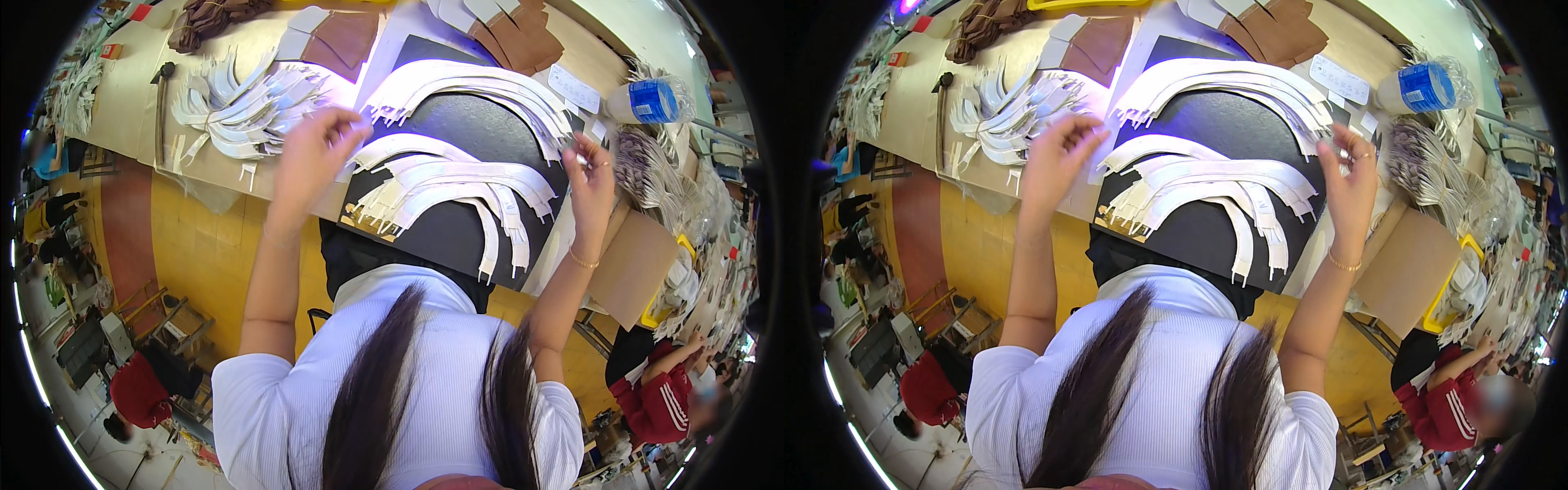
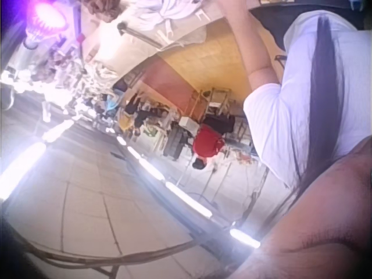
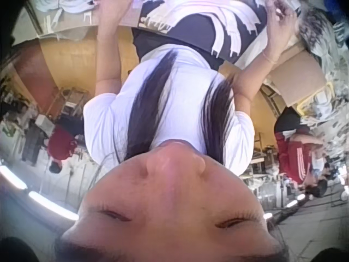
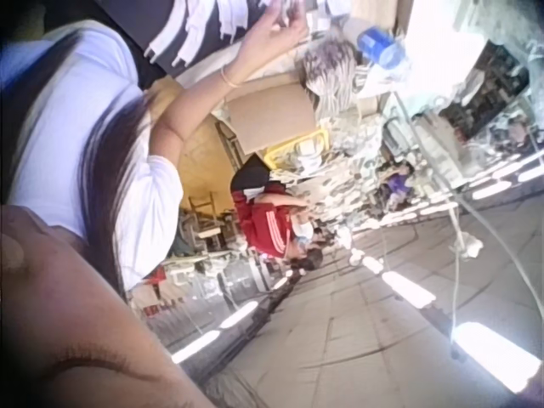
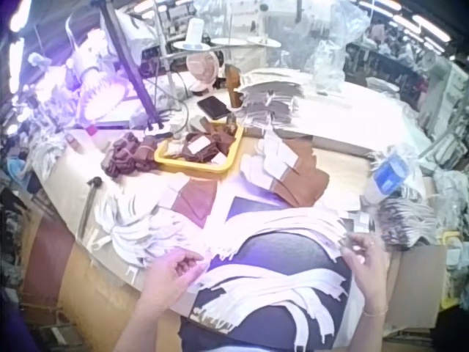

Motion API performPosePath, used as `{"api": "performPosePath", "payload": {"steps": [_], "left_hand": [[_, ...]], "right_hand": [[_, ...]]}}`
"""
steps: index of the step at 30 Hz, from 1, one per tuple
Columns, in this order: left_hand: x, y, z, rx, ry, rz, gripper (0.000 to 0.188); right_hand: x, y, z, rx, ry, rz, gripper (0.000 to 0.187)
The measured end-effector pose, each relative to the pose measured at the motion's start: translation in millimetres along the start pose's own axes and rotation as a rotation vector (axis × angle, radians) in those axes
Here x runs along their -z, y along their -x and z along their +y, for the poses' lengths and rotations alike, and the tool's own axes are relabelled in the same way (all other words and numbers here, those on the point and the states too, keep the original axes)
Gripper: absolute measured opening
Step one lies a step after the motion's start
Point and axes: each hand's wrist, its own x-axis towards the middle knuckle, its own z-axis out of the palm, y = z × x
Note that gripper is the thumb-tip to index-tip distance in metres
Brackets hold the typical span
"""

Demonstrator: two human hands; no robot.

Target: The person repeatedly picks up white fabric strips from a pile, separates them, and places them onto a black mat on the table. The person continues this process throughout the clip, handling the strips one at a time or in small groups.

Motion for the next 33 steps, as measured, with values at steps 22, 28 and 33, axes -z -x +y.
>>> {"api": "performPosePath", "payload": {"steps": [22, 28, 33], "left_hand": [[-58.9, 55.0, -6.3, -0.114, -0.152, -0.077, 0.030], [-55.8, 52.8, 3.4, -0.067, -0.227, -0.102, 0.030], [-55.3, 48.6, 2.0, -0.059, -0.178, -0.114, 0.027]], "right_hand": [[4.4, 55.7, -7.9, -0.156, 0.212, -0.190, 0.036], [7.0, 60.4, -8.3, -0.217, 0.050, -0.196, 0.051], [10.8, 62.7, -10.8, -0.230, 0.016, -0.192, 0.051]]}}
